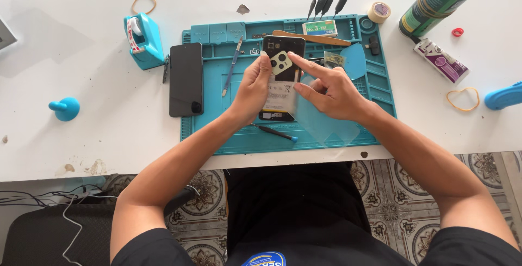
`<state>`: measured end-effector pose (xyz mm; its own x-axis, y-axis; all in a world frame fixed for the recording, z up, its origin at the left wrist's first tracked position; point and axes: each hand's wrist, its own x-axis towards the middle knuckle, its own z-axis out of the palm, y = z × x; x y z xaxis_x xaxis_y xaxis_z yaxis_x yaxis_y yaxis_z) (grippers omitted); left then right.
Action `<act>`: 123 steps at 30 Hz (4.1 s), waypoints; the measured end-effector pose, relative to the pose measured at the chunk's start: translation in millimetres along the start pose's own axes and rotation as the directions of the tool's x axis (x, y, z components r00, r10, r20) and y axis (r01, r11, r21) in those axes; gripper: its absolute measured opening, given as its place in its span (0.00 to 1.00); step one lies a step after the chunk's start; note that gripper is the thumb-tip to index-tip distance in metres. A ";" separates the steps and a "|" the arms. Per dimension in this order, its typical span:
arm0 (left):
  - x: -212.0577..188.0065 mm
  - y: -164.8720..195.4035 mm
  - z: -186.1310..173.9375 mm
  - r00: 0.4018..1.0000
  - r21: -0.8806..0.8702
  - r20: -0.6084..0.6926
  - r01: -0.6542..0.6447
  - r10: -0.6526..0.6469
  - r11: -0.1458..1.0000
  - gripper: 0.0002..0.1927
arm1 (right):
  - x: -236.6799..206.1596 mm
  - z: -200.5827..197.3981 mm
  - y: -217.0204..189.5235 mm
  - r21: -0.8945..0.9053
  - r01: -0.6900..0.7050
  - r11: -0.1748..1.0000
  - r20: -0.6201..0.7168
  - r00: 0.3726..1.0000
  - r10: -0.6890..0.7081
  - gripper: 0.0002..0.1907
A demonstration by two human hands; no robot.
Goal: The person uses a screwdriver to remove screws from the back of a disassembled smartphone. They then use a prying tool to separate the back cover and remove it. Finally, they place a camera module onto the back of the phone.
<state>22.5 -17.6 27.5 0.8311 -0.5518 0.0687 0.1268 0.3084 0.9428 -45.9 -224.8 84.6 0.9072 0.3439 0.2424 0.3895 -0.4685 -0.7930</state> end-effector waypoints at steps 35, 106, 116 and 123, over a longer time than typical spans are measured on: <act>-5.0 4.8 6.6 0.993 0.187 0.078 -0.103 0.090 0.977 0.23 | -0.4 -2.8 7.9 -0.130 0.120 0.984 -0.054 0.990 -0.128 0.27; 1.9 11.8 7.2 0.996 0.058 -0.017 0.091 -0.090 0.994 0.23 | -0.2 -3.6 7.0 -0.209 0.059 0.976 0.101 0.994 -0.039 0.32; 7.2 20.5 2.1 0.964 0.024 -0.025 0.264 -0.263 0.964 0.30 | -5.1 -3.6 27.8 -0.117 0.163 0.980 -0.068 0.983 -0.172 0.12; 6.9 27.5 3.4 0.940 -0.040 -0.061 0.333 -0.335 0.942 0.33 | -1.4 -28.6 31.7 0.025 0.013 1.000 -0.630 0.777 0.006 0.05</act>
<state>29.9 -15.7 55.0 0.7722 -0.5746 -0.2712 0.4179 0.1377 0.8980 -30.3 -263.4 75.2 0.8073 -0.2480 0.5354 0.3967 -0.4436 -0.8036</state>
